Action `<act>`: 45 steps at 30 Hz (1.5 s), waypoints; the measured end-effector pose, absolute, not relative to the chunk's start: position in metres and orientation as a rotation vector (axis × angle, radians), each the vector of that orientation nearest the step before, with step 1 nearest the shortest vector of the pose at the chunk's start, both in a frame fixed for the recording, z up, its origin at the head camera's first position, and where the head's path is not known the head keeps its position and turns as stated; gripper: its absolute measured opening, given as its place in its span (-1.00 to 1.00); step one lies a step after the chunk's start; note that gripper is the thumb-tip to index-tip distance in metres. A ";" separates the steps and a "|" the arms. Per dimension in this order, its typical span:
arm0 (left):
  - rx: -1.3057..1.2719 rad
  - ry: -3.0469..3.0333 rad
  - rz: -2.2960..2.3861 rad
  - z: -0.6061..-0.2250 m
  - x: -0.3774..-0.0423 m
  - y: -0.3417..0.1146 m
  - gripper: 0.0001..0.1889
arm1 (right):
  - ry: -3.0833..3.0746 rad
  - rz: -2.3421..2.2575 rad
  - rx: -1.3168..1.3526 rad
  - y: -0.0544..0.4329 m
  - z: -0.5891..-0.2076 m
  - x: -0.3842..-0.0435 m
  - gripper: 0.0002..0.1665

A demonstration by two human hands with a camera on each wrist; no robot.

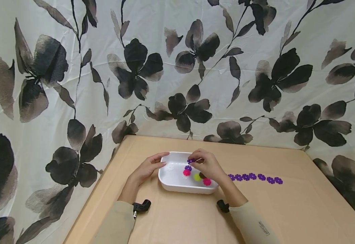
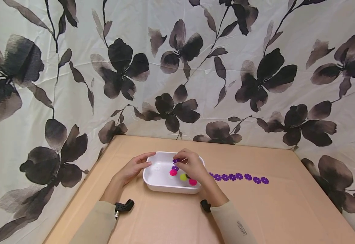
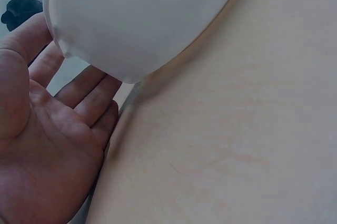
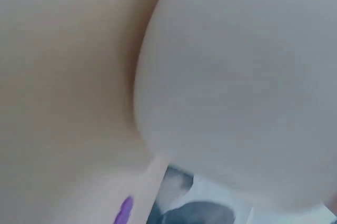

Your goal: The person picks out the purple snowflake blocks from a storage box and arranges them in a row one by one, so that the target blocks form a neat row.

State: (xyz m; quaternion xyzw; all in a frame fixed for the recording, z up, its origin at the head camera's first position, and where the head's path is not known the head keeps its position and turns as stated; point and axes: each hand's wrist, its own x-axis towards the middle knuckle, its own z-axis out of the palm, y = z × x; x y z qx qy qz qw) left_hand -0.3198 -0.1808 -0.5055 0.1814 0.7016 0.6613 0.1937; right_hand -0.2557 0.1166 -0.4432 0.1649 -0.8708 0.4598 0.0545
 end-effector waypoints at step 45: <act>0.516 1.972 1.856 -0.504 -0.313 -0.180 -0.47 | -2.808 0.988 -0.433 0.399 -0.447 -0.161 -0.56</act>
